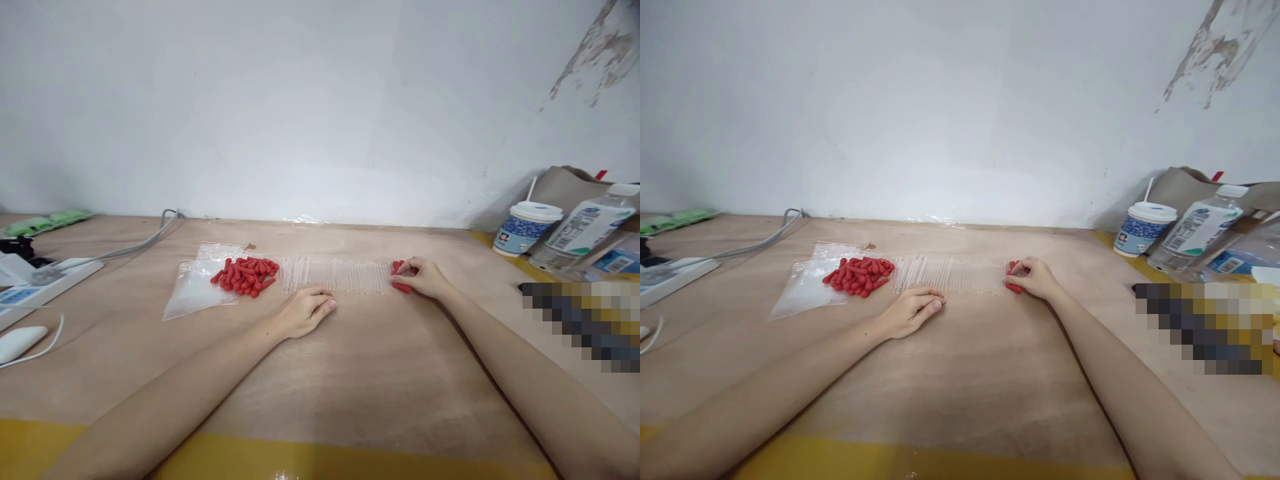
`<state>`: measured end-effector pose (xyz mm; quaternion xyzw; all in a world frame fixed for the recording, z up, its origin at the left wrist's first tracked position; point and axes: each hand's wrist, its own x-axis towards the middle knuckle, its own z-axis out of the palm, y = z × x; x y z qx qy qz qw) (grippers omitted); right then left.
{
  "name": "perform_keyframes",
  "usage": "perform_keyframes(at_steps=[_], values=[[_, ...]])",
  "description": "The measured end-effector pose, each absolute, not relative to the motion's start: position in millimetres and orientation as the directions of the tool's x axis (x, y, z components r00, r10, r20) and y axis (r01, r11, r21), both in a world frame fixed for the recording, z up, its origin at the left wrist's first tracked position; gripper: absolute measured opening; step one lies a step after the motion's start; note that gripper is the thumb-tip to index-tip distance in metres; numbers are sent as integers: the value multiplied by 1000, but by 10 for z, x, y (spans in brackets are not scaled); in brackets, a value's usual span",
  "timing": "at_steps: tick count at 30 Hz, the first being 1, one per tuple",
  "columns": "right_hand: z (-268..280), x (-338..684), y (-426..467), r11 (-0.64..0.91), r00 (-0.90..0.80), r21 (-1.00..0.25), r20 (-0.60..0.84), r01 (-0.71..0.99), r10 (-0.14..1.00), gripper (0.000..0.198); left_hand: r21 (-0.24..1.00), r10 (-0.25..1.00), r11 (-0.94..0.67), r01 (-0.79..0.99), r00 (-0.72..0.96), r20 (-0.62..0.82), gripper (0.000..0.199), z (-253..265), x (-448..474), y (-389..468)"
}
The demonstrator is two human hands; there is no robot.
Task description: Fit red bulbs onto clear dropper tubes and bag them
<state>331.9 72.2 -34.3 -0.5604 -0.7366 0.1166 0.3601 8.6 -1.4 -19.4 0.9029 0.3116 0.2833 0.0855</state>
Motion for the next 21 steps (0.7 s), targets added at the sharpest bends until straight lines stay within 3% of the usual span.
perform_keyframes(at_steps=[6, 11, 15, 18, 21], values=[[-330, 3307, 695, 400, -121, -571, 463, 717, 878, 28, 321, 606, -795, 515, 653, 454, 35, -194, 88, -19], [-314, 3317, 702, 382, -71, -601, 474, 703, 878, 28, 274, 611, -775, 569, 566, 553, 28, -185, 89, -11], [-292, 3319, 702, 319, 59, -754, 427, 575, 902, 28, 264, 716, -591, 762, 344, 607, 17, -118, 201, 161], [-302, 3278, 694, 300, 121, -817, 406, 493, 906, 28, 234, 831, -387, 892, 227, 507, 16, -54, 383, 373], [-339, 3166, 665, 288, 253, -785, 484, 549, 837, 27, 154, 904, -238, 959, 161, 395, 29, -8, 587, 546]])
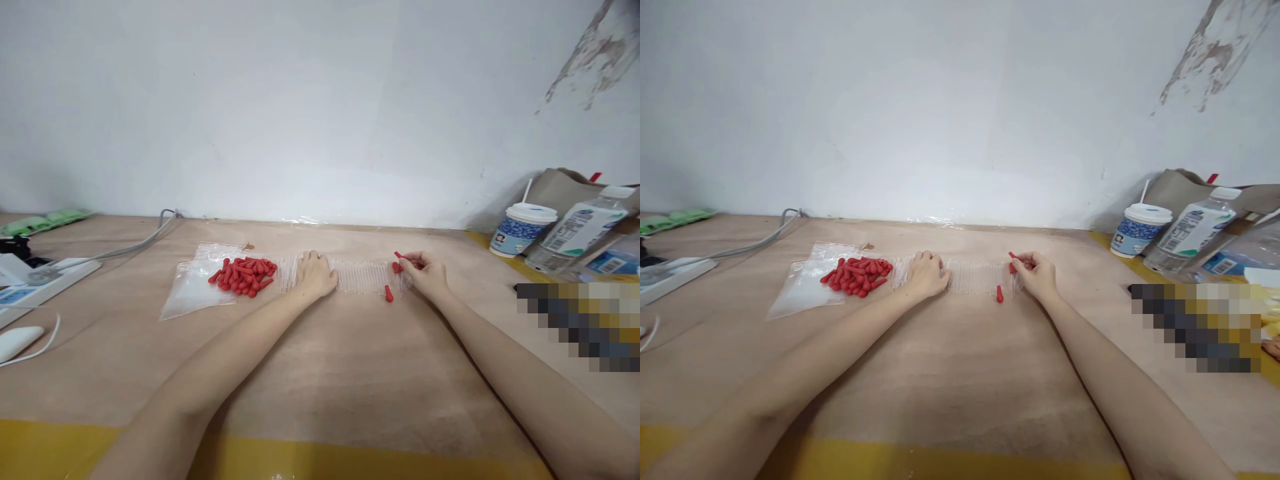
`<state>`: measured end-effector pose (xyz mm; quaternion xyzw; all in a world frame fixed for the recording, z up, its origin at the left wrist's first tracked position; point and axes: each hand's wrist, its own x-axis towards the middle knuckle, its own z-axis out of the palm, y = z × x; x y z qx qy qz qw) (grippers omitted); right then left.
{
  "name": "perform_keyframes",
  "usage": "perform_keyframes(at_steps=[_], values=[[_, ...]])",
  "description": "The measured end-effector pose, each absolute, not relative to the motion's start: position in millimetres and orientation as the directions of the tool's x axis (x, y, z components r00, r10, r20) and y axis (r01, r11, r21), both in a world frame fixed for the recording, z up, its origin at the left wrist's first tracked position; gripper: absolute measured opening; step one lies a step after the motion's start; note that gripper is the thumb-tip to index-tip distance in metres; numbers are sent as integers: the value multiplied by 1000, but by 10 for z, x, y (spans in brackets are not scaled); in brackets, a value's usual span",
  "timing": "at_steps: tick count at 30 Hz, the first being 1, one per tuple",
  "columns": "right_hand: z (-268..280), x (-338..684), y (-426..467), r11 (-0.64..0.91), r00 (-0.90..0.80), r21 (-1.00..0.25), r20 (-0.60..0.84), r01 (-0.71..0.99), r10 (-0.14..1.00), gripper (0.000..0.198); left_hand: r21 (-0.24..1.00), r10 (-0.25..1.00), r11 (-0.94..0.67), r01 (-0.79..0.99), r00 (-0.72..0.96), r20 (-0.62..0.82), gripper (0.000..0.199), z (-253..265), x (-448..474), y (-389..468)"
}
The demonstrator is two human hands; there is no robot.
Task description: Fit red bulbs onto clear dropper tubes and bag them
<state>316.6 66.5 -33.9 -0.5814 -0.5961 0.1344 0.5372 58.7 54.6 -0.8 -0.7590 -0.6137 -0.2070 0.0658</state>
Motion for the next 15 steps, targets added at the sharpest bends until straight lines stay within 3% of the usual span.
perform_keyframes(at_steps=[3, 6, 9, 12, 15], values=[[-378, 2980, 559, 326, 285, -651, 652, 685, 703, 27, 136, 925, -178, 975, 118, 361, 34, 24, 736, 629], [-392, 2770, 350, 523, 13, -415, 792, 744, 610, 31, 131, 941, -132, 982, 83, 329, 31, 53, 811, 672], [-380, 2598, 114, 692, -263, -254, 793, 676, 549, 37, 137, 957, -97, 986, 55, 283, 26, 73, 849, 731], [-361, 2507, -27, 771, -399, -178, 772, 612, 495, 37, 153, 968, -87, 984, 47, 246, 22, 100, 895, 777], [-346, 2504, -39, 763, -391, -223, 752, 606, 530, 30, 179, 966, -128, 976, 81, 247, 18, 155, 924, 722]])
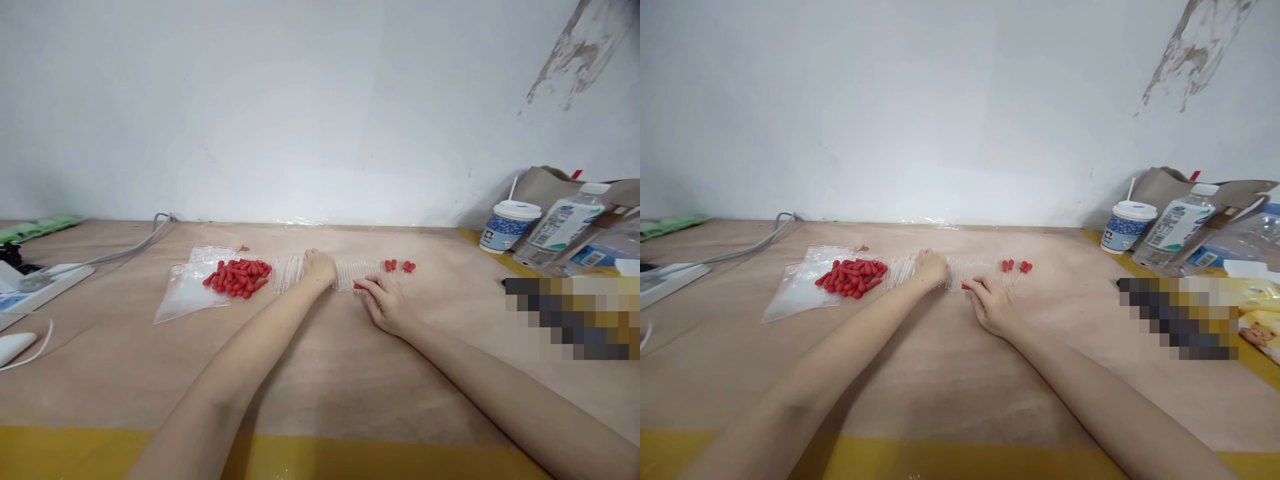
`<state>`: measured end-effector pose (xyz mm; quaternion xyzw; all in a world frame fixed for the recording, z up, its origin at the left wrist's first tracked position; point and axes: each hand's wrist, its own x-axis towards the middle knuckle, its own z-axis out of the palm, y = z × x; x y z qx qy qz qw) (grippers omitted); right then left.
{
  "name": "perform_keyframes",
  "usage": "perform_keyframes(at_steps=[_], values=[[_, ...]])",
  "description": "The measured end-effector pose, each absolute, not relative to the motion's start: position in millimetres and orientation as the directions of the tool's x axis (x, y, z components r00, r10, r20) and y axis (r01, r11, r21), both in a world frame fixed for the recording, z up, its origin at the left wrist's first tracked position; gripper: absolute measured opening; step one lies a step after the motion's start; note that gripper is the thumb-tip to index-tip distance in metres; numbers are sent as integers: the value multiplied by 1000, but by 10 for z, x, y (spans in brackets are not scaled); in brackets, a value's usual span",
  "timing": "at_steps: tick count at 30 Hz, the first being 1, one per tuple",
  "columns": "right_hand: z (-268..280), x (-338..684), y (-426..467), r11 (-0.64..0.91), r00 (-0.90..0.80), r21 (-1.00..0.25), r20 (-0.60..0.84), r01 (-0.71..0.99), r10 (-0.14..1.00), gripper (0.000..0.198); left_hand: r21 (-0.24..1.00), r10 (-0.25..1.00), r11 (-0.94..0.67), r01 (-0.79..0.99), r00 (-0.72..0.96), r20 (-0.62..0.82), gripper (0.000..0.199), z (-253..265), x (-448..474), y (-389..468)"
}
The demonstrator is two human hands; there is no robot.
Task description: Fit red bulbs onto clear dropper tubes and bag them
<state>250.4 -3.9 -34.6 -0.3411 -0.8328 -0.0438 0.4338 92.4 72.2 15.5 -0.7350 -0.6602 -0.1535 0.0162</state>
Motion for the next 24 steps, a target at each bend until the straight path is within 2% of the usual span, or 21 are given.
perform_keyframes(at_steps=[3, 6, 8, 10, 16, 24], values=[[-342, 2541, 13, 733, -305, -333, 750, 593, 587, 22, 209, 938, -255, 944, 189, 291, 20, 202, 837, 527], [-341, 2546, 44, 717, -262, -388, 745, 578, 614, 18, 240, 883, -427, 872, 345, 317, 20, 157, 584, 265], [-338, 2510, 34, 715, -275, -413, 723, 565, 634, 17, 284, 783, -611, 739, 510, 357, 19, 64, 369, 116], [-332, 2448, 3, 711, -297, -442, 691, 547, 659, 16, 298, 727, -680, 670, 564, 393, 17, -50, 178, 14], [-292, 2249, -144, 704, -357, -512, 619, 492, 700, 16, 350, 663, -745, 568, 572, 484, 13, -222, -9, -63], [-282, 2192, -201, 703, -362, -521, 613, 483, 703, 16, 305, 614, -784, 540, 601, 513, 15, -220, -10, -76]])
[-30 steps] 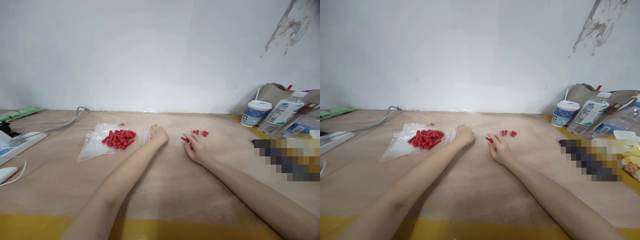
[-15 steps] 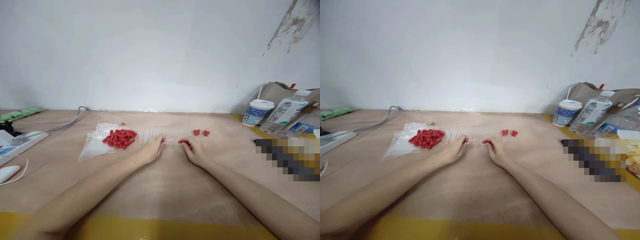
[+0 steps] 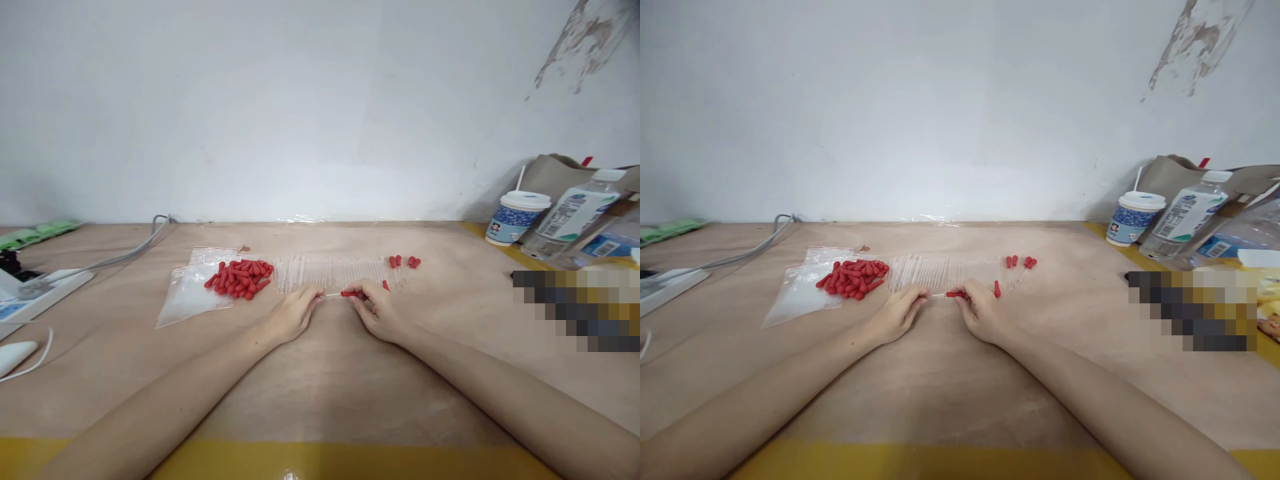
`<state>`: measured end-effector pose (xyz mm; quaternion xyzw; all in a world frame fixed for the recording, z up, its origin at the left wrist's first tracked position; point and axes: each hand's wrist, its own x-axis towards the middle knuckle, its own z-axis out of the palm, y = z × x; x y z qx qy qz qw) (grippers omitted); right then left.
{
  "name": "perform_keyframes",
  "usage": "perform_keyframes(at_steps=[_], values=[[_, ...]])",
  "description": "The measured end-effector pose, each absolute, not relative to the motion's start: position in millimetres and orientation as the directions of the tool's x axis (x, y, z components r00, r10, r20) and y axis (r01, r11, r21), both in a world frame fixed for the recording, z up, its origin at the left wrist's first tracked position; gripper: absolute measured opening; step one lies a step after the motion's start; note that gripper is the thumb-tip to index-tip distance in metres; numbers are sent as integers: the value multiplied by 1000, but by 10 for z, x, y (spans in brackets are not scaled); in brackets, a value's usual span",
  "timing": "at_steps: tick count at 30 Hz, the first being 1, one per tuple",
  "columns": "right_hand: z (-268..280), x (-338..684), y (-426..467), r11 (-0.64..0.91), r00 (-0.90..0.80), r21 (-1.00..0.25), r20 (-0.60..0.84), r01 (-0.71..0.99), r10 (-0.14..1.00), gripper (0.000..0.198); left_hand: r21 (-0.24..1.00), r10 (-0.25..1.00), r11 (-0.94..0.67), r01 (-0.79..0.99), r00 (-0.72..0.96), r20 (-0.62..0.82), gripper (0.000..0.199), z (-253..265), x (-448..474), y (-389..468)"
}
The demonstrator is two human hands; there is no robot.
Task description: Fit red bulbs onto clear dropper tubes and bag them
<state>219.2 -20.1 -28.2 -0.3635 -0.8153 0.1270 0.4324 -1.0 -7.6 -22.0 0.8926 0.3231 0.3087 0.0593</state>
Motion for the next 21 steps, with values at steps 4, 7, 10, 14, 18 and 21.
perform_keyframes(at_steps=[4, 7, 10, 14, 18, 21], values=[[-285, 2200, -192, 708, -367, -516, 615, 483, 698, 16, 306, 617, -780, 546, 589, 522, 15, -227, -9, -73], [-268, 2198, -196, 729, -395, -511, 618, 455, 679, 17, 314, 616, -783, 537, 600, 510, 14, -221, -8, -72], [-257, 2196, -194, 740, -426, -502, 608, 448, 670, 17, 309, 604, -794, 523, 622, 499, 15, -221, -15, -67], [-275, 2201, -174, 744, -429, -488, 612, 456, 664, 14, 296, 565, -823, 484, 658, 498, 17, -232, -26, -54], [-288, 2205, -169, 762, -457, -481, 611, 434, 646, 14, 264, 535, -842, 470, 668, 517, 20, -237, -24, -54], [-281, 2205, -181, 774, -469, -466, 617, 429, 632, 15, 233, 512, -854, 465, 671, 536, 22, -235, -17, -58]])
